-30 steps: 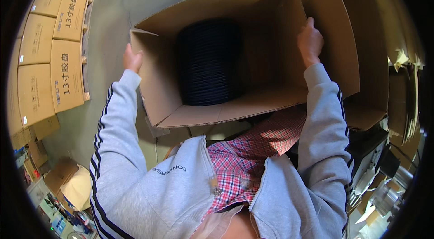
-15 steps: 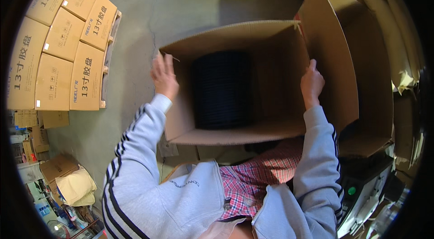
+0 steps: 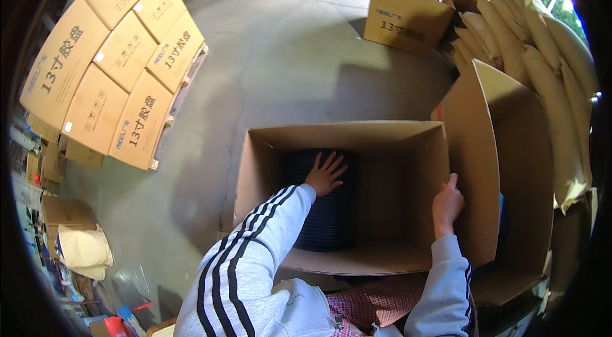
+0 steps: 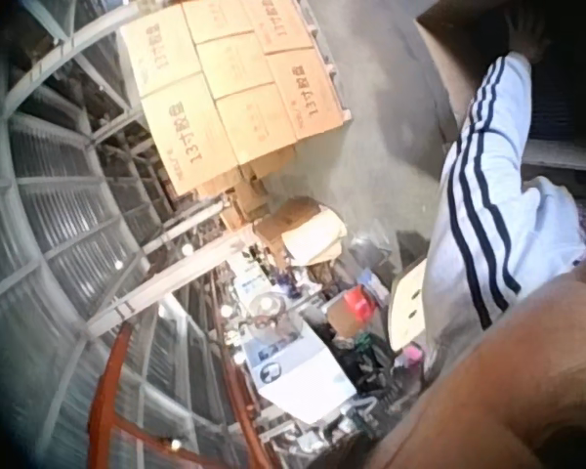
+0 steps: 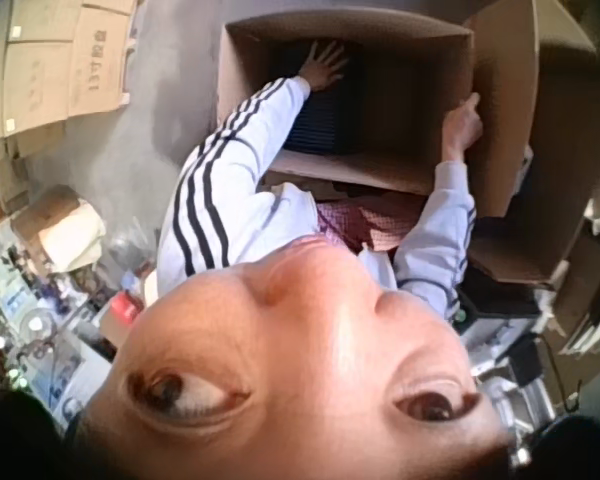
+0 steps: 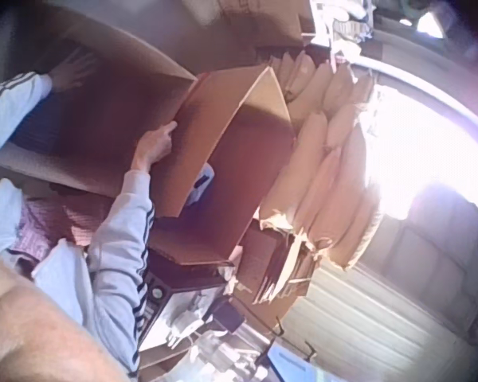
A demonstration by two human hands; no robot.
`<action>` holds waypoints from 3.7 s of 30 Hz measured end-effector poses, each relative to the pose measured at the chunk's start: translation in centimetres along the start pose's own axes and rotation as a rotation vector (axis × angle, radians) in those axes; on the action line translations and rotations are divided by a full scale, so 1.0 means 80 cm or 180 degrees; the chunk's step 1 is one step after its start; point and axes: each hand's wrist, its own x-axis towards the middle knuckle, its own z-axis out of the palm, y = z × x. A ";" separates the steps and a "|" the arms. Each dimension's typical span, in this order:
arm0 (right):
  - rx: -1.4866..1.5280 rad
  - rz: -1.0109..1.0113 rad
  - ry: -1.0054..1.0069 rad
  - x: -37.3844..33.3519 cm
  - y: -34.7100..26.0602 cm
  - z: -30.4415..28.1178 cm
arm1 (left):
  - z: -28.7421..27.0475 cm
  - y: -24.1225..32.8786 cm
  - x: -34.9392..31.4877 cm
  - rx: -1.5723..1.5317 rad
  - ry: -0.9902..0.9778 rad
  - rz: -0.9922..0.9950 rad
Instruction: The person assembles blue plastic reels by placing them onto a vertical spindle on a small machine, then removes them and stacks them into a cardboard box. The process is repeated multiple times with consistent handling of the reels and box.
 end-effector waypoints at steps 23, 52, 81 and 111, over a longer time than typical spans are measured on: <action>-0.0333 -0.2437 0.0413 -0.032 -0.091 0.007 | -0.079 -0.191 -0.268 -0.1320 0.1260 -0.2337; -0.1305 -0.4187 -0.4325 -0.178 -0.108 0.161 | -0.138 -0.159 -0.236 -0.1440 0.0858 -0.2624; -0.1224 -0.4283 -0.4296 -0.182 -0.114 0.156 | -0.124 -0.175 -0.238 -0.1553 0.0867 -0.2662; -0.0314 -0.2782 -0.4972 -0.179 -0.102 0.166 | -0.139 -0.166 -0.233 -0.1528 0.0701 -0.2731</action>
